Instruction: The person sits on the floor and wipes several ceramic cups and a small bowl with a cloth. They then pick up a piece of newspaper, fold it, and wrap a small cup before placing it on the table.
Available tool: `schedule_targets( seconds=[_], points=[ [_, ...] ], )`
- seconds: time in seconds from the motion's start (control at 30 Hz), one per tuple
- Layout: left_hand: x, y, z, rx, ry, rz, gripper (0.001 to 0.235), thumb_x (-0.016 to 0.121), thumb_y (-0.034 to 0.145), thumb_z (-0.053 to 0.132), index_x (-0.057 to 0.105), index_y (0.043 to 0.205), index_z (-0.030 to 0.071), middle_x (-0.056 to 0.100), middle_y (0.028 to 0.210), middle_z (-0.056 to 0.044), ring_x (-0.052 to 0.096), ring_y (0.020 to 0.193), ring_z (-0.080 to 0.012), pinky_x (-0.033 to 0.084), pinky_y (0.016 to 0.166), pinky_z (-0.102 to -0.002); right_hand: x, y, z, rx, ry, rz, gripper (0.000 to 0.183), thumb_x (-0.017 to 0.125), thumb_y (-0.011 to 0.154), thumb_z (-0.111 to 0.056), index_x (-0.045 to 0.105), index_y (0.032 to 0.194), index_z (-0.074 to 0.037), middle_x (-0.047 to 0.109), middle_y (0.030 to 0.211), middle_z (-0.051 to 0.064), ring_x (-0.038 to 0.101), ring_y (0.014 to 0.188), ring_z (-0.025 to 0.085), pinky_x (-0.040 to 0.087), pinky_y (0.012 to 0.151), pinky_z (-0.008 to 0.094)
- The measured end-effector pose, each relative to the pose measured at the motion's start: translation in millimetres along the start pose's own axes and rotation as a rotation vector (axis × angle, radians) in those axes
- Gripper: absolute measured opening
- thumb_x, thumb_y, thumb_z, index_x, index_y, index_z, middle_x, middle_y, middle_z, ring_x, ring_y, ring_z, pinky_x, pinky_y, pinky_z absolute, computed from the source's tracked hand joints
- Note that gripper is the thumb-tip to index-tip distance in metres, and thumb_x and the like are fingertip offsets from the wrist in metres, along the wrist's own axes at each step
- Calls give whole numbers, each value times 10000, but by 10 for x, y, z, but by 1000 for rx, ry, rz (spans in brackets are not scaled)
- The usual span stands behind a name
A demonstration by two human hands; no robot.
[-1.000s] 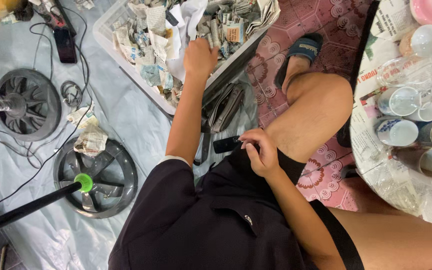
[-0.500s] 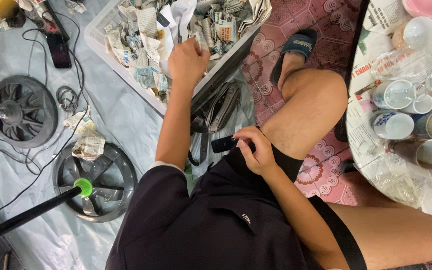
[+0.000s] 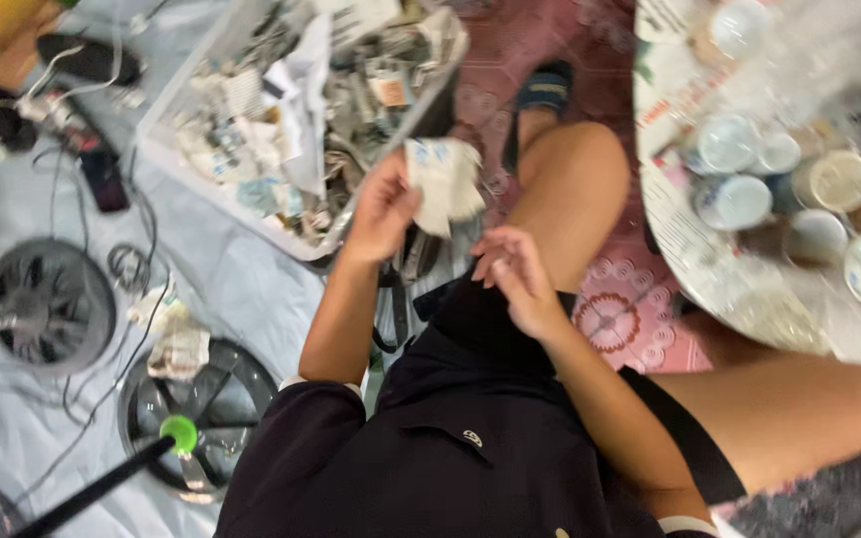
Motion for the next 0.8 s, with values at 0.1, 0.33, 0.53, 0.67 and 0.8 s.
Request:
schedule_targets(
  seconds=[0.1, 0.33, 0.53, 0.67, 0.8],
  points=[
    [626, 40, -220, -199, -128, -291, 210, 602, 946, 184, 593, 1065, 12, 641, 1095, 15, 601, 1007, -90, 499, 911, -269, -385, -265, -263, -66, 57, 131, 475, 526, 1068, -288, 414, 1464, -50, 585, 1270, 72, 621, 1058, 141, 499, 886, 266],
    [1785, 197, -570, -322, 171, -785, 196, 666, 1025, 185, 550, 946, 48, 592, 819, 21, 465, 703, -54, 375, 608, -236, -1228, -1263, -710, -109, -152, 390, 150, 625, 1092, -139, 574, 1175, -24, 647, 1181, 63, 595, 1077, 104, 496, 989, 288],
    [2390, 253, -784, -163, 358, -723, 128, 667, 990, 125, 566, 995, 46, 612, 744, 3, 527, 640, -42, 417, 546, -242, -1440, -1754, -556, -56, -83, 628, 217, 675, 972, 62, 579, 1144, -27, 692, 1122, 52, 641, 1027, 88, 530, 904, 255],
    [2479, 142, -809, -83, 525, -654, 130, 700, 988, 140, 607, 1024, 58, 657, 813, -26, 621, 659, -96, 483, 599, -264, -1459, -1794, -401, -72, -109, 785, 221, 721, 944, 64, 618, 1128, -1, 713, 1056, 47, 664, 965, 81, 554, 836, 240],
    [2386, 132, -650, 44, 610, -584, 318, 788, 906, 163, 636, 1167, 64, 685, 1101, -79, 689, 928, -194, 544, 745, -304, -1446, -1776, -398, -37, -209, 814, 190, 773, 927, 48, 635, 1050, 7, 739, 973, 54, 670, 847, 74, 544, 733, 221]
  ],
)
Point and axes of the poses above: each hand's wrist, its own y-axis towards the middle knuckle, its own x-axis out of the palm, z = x × y, the point moved 2 cm from there along y, towards the middle knuckle
